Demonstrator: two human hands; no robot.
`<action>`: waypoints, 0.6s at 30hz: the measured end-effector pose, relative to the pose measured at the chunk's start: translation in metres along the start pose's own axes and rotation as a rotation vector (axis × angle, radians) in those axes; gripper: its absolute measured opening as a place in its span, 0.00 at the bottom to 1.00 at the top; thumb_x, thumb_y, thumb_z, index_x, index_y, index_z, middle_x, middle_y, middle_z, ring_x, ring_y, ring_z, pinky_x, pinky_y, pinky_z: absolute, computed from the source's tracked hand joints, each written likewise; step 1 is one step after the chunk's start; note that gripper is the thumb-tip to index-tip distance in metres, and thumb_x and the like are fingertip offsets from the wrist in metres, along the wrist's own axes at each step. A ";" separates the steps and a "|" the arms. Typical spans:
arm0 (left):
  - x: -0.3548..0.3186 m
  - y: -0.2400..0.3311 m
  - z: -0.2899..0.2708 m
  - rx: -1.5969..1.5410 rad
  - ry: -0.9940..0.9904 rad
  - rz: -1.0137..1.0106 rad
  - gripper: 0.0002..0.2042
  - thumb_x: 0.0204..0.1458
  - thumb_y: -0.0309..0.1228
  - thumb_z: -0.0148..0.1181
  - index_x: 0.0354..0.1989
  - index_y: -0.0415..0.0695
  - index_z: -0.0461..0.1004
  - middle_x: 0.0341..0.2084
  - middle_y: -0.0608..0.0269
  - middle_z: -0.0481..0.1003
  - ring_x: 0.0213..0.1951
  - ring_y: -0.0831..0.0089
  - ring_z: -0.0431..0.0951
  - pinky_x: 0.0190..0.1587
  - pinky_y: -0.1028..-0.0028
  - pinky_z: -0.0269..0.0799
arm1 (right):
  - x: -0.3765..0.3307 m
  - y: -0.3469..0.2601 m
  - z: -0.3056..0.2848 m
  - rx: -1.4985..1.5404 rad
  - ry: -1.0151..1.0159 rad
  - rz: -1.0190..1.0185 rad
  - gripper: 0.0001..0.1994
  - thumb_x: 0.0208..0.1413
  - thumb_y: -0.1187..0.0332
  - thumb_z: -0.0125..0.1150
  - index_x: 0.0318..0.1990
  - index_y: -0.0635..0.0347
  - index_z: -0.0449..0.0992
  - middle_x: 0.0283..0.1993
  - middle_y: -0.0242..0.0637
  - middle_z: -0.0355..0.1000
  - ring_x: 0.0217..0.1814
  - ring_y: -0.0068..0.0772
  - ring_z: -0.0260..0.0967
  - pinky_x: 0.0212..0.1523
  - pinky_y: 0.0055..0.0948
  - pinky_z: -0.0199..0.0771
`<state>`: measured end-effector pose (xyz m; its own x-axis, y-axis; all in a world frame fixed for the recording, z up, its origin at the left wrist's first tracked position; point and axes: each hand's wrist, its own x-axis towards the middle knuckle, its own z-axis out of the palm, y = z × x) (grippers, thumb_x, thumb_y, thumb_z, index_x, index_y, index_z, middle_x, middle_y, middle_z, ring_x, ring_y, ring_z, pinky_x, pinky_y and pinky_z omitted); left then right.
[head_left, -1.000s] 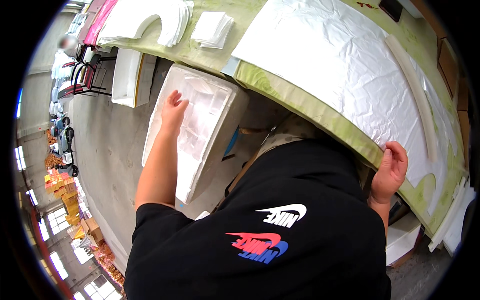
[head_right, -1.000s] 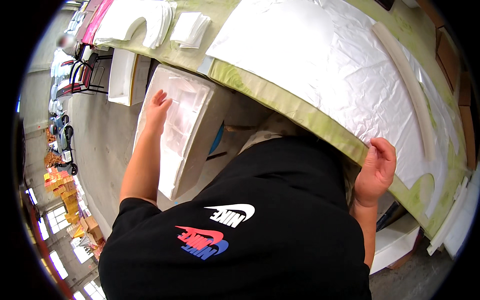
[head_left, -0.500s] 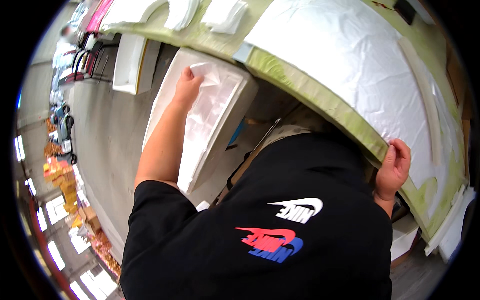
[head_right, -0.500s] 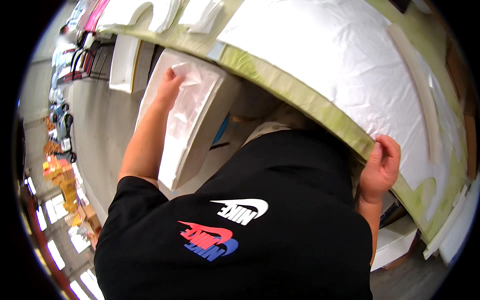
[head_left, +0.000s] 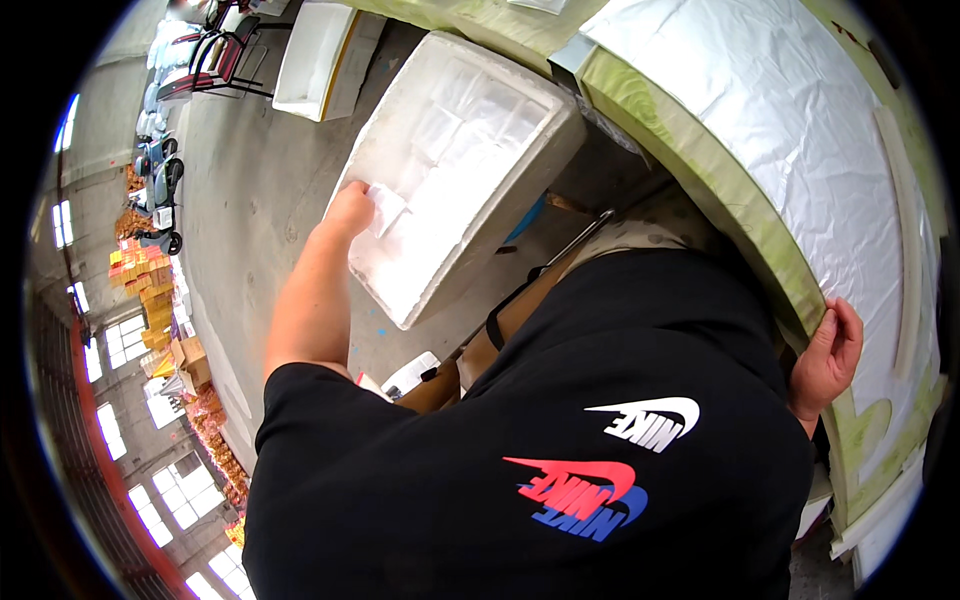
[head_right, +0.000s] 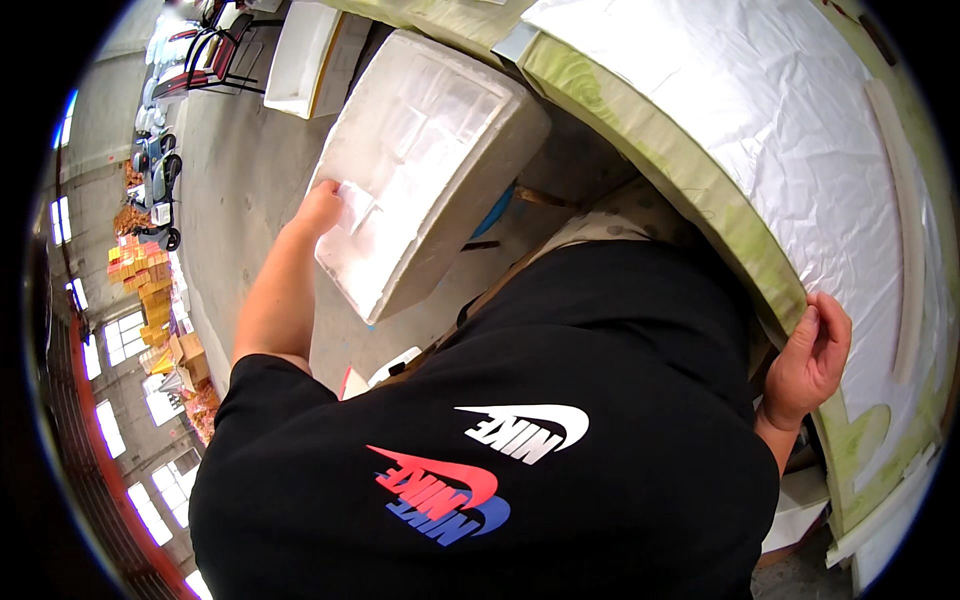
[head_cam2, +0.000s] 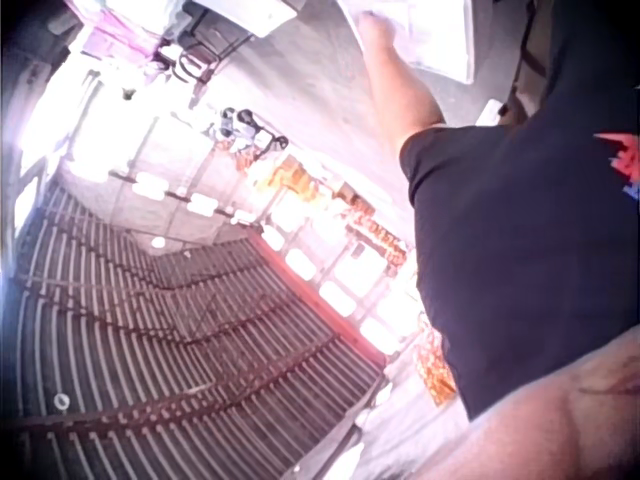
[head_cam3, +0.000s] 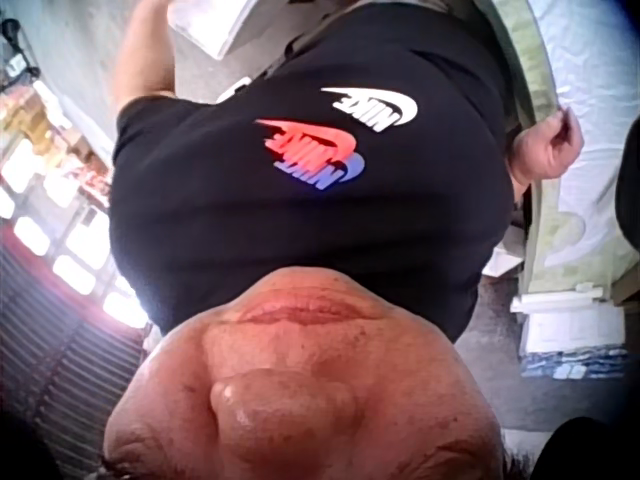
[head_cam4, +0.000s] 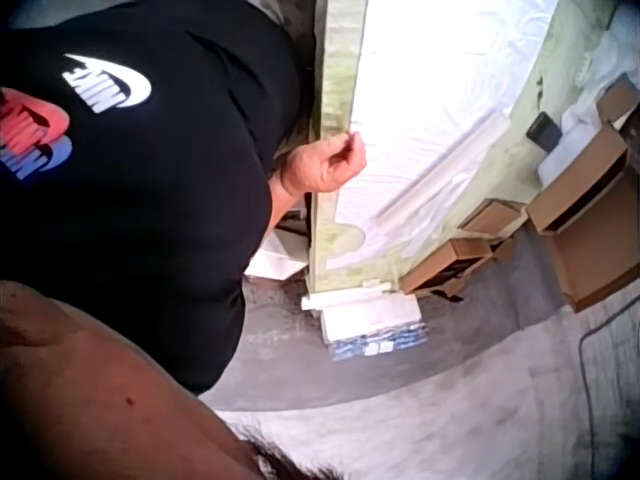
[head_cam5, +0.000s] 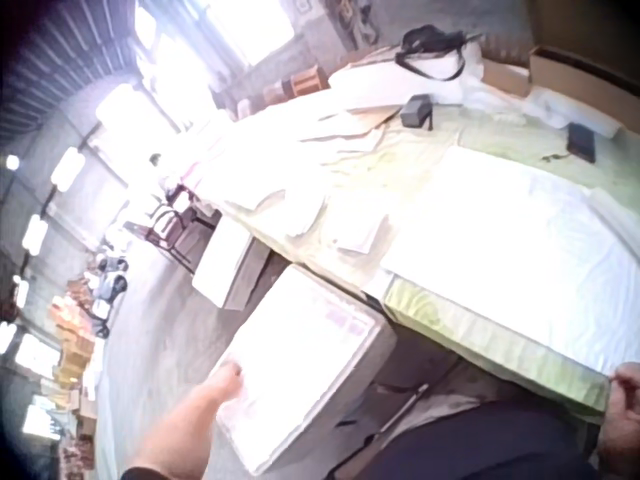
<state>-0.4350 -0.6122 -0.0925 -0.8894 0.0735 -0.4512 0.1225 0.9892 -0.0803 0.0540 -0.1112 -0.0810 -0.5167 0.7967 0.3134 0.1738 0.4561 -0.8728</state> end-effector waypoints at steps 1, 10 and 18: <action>0.004 0.004 0.002 0.017 0.016 -0.007 0.18 0.57 0.25 0.49 0.54 0.41 0.79 0.53 0.44 0.79 0.59 0.50 0.77 0.61 0.60 0.71 | -0.001 0.001 -0.001 0.004 -0.004 0.000 0.12 0.68 0.81 0.53 0.56 0.69 0.74 0.53 0.38 0.74 0.56 0.28 0.71 0.62 0.27 0.69; 0.015 0.024 0.024 -0.375 0.277 -0.038 0.20 0.57 0.27 0.47 0.55 0.44 0.79 0.53 0.46 0.80 0.57 0.50 0.78 0.61 0.62 0.70 | -0.002 0.002 0.001 -0.037 -0.027 -0.025 0.11 0.68 0.81 0.54 0.56 0.69 0.74 0.54 0.38 0.73 0.55 0.28 0.70 0.61 0.26 0.69; 0.031 0.053 0.051 -0.348 0.235 -0.009 0.25 0.56 0.28 0.49 0.63 0.47 0.75 0.56 0.46 0.78 0.59 0.52 0.77 0.62 0.64 0.71 | 0.001 -0.003 0.002 -0.122 -0.060 -0.078 0.11 0.67 0.82 0.55 0.54 0.68 0.75 0.53 0.39 0.73 0.54 0.29 0.71 0.59 0.26 0.70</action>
<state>-0.4335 -0.5638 -0.1555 -0.9710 0.0513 -0.2334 -0.0064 0.9708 0.2399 0.0514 -0.1125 -0.0786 -0.5809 0.7338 0.3523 0.2299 0.5631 -0.7938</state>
